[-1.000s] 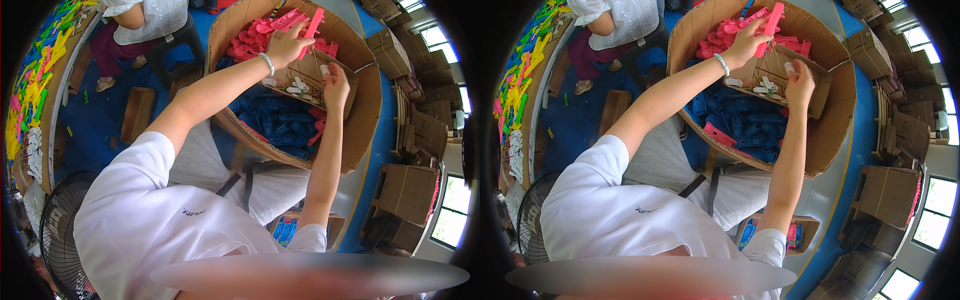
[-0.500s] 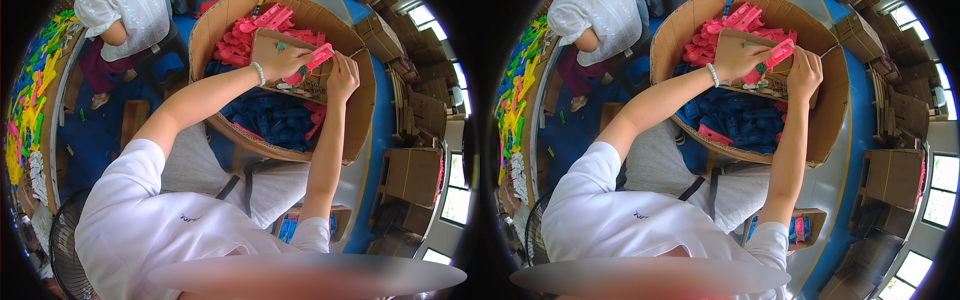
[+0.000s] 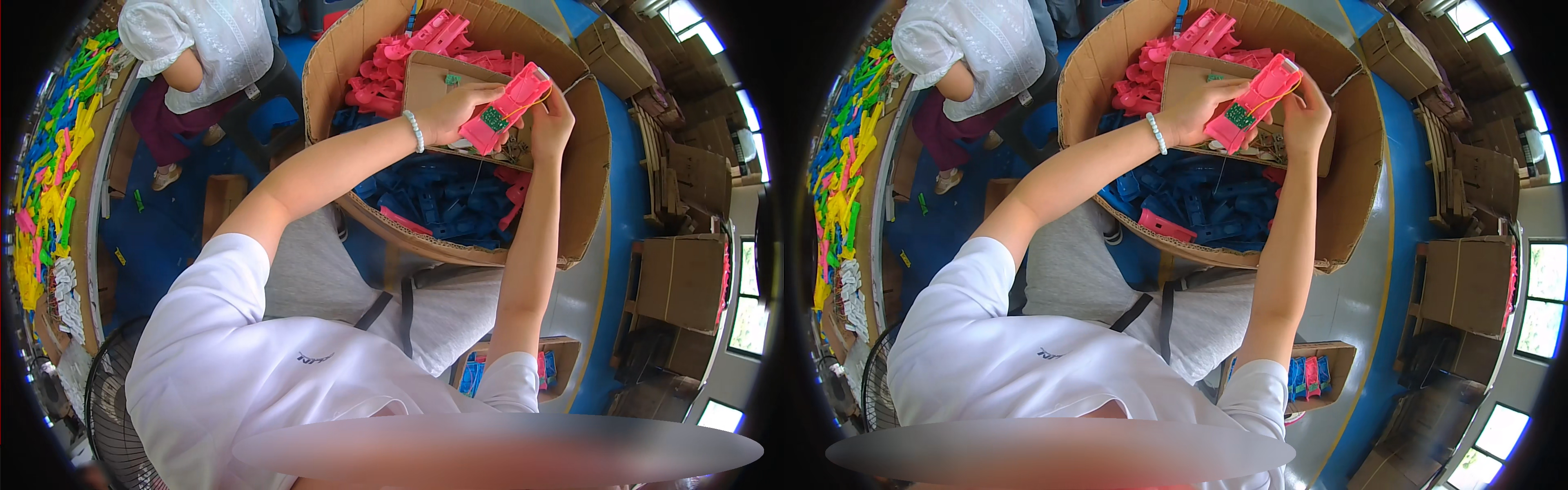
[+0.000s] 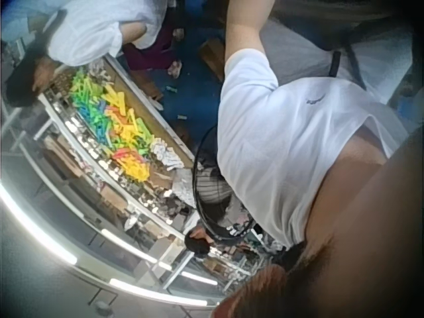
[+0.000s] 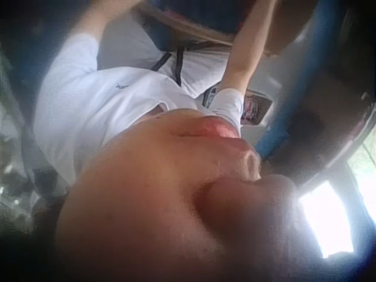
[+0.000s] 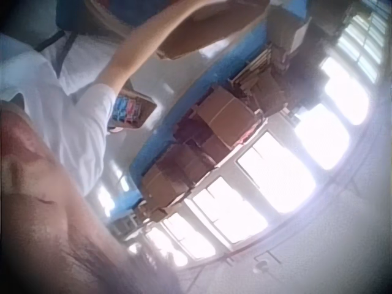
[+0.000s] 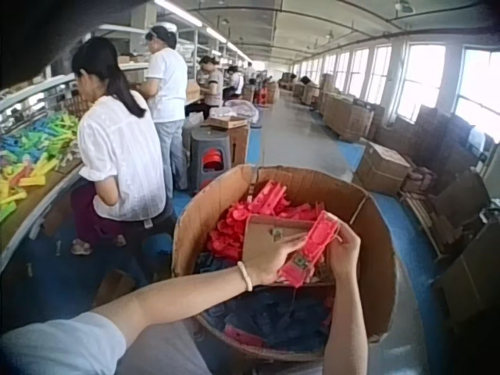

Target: The person assembles small battery-operated toy components by hand, inserting circuit boards into plastic housings.

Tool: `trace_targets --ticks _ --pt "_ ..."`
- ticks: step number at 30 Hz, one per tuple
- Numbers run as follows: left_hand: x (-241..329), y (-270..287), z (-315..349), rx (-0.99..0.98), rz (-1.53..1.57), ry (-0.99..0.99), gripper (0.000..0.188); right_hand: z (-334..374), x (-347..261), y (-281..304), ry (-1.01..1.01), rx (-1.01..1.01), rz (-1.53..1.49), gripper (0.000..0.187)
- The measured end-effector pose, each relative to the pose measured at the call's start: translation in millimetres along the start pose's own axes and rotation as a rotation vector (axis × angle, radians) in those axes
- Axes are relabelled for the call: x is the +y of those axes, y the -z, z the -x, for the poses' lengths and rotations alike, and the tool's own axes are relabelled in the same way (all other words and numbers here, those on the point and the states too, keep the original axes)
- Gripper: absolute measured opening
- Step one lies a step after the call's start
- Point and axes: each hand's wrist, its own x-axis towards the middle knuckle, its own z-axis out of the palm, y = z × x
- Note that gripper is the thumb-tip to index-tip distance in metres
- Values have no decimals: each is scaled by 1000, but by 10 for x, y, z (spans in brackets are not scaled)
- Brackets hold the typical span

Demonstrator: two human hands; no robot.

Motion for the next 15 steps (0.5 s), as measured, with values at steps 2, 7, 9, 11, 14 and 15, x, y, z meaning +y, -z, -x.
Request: trace_targets --ticks 2,7,9,11,14,15 --pt "15 -51 16 6 15 39 38 28 58 53 13 -38 228 20" --pt "40 -195 36 -6 -45 -3 36 74 167 100 138 17 384 14" --pt "44 -229 14 38 -98 -94 34 126 266 33 -74 -12 12 14" --pt "48 -142 -20 100 -206 -102 33 167 334 -28 -152 -22 -77 15" --pt "54 -7 -52 168 -399 -106 32 179 282 -5 -310 -141 -344 21" --pt "40 15 -70 226 -525 -214 32 164 245 7 -356 -240 -526 24"
